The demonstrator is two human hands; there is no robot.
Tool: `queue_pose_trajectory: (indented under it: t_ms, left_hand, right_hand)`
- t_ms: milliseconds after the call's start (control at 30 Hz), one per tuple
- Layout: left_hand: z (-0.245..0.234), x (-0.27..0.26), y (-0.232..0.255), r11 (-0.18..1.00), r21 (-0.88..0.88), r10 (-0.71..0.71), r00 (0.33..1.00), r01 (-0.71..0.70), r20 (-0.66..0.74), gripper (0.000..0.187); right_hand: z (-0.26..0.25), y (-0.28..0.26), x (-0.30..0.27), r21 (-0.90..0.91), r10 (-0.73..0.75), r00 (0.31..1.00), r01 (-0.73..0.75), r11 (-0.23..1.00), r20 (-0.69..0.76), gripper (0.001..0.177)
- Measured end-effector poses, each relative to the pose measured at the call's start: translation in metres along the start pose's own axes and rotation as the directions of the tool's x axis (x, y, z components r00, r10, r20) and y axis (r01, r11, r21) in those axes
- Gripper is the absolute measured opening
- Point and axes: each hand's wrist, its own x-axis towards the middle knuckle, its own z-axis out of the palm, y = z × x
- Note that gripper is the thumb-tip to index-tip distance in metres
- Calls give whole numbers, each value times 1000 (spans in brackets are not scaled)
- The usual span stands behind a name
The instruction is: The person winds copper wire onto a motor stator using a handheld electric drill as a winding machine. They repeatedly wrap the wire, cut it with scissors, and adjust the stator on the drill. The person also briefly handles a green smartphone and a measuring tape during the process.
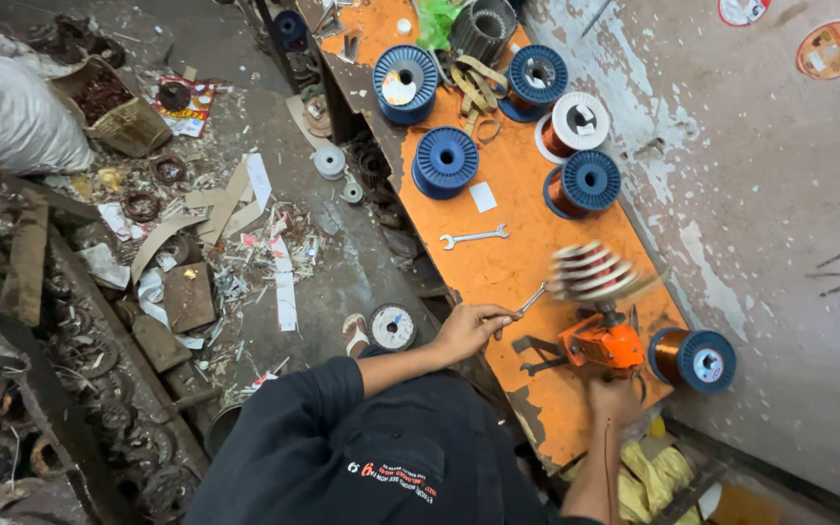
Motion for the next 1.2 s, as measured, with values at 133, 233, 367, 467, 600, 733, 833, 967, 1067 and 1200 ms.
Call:
queue_pose_trajectory:
  t_ms: [133, 233, 367, 467, 600, 733, 833, 967, 1067, 1200]
  left_hand:
    - [-1, -2, -8, 999, -35, -30, 999, 31, 22, 27]
    - [-4, 2, -10, 992, -89, -91, 995, 93, 30, 26]
    - [1, 0, -8, 991, -81, -101, 994, 104, 36, 26]
    - [3, 10, -5, 992, -63, -105, 994, 107, 31, 26]
    - [9, 14, -13, 996, 87, 0, 1000, 2, -31, 26]
    - [13, 12, -26, 997, -41, -68, 998, 67, -9, 24]
    - [12, 14, -24, 985, -121, -119, 993, 119, 7, 24]
    - [13, 6, -18, 991, -105, -92, 995, 88, -26, 23]
    - [11, 4, -16, 990, -84, -115, 993, 112, -29, 22]
    - [6, -2, -13, 990, -100, -103, 994, 100, -27, 23]
  right_hand:
    - [17, 3, -47, 94, 79, 992, -88, 992, 103, 55]
    - [11, 7, -71, -52, 117, 985, -111, 992, 126, 52]
    - [-27, 18, -107, -86, 95, 995, -94, 992, 7, 41]
    - [-64, 21, -105, -109, 162, 981, -173, 979, -105, 44]
    - [-95, 35, -68, -149, -185, 900, 136, 979, -395, 32]
    - [-94, 53, -9, -2, -99, 913, 107, 994, -395, 19]
    - [-85, 57, 31, -45, -23, 934, 7, 999, -357, 18]
    - [-50, 53, 65, 14, 13, 953, -9, 1000, -302, 19]
    - [-9, 49, 75, -47, -11, 970, -1, 999, -241, 17]
    - [29, 40, 42, 12, -48, 993, 50, 999, -105, 39]
